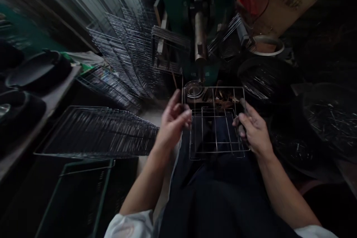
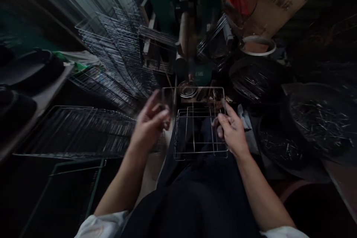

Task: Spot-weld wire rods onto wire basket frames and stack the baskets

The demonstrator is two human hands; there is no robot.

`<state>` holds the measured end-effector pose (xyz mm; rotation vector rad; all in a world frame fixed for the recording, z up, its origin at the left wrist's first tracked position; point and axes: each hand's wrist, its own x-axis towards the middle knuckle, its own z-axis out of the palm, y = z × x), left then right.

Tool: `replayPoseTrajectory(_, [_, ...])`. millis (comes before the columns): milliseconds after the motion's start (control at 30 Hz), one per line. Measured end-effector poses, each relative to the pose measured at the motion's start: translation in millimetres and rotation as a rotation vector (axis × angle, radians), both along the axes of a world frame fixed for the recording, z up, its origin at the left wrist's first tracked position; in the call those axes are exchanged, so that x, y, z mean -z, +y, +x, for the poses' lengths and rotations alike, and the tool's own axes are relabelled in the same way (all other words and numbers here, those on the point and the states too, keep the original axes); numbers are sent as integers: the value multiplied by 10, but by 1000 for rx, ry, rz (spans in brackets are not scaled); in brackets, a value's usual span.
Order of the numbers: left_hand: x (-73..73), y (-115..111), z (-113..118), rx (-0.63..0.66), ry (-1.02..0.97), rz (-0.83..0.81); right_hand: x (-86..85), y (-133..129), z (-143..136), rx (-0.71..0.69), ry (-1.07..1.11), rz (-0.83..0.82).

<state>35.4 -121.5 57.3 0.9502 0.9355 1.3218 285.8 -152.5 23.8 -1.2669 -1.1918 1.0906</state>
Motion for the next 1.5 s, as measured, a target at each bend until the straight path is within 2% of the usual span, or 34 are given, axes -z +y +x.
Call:
replayPoseTrajectory(100, [466,73,109,10,315,-93,243,43,179,56,-178,-67])
replayPoseTrajectory(167, [646,63,101,-3,584,-34,316,59,256,92,-430,-7])
replayPoseTrajectory(267, [699,18,41,8,925,103,307,34,307,62,-723,97])
replayPoseTrajectory(333, [679,-50,7,29,1027,137,277,-24,316,14,-784,108])
replayPoseTrajectory(400, [684,-157,-7,41,1035,149,267,-107,317,-14,-788,98])
replayPoseTrajectory(500, [772,-343,-1,-3,963,153,329,-231,312,-17,-738,104])
replayPoseTrajectory(633, [953,-502,21,-63,860,141,555,-305,315,49,-545,85])
replayPoseTrajectory(767, [1107,-551,27,-46,781,125,797,-300,320,38,-243,2])
replayPoseTrajectory(867, [1162,-558,3,-17,784,135,882,-296,287,44,-154,-28])
replayPoseTrajectory(967, [1147,-553,-78,44,843,132,879,-307,286,51,-125,-49])
replayPoseTrajectory(1033, [1104,-549,-168,136,877,128,843,-331,352,-16,-125,-59])
replayPoseTrajectory(1133, [1023,-552,-308,384,868,163,756,-401,528,-324,-73,-144])
replayPoseTrajectory(1200, [974,-562,-365,495,886,144,690,-453,627,-482,-10,-226])
replayPoseTrajectory(1233, [954,-568,-381,520,909,116,659,-476,654,-505,17,-257])
replayPoseTrajectory(1367, [920,-578,-401,544,942,68,594,-529,595,-449,58,-287])
replayPoseTrajectory(1500, [997,-521,-427,515,898,54,667,-465,547,-492,69,-279])
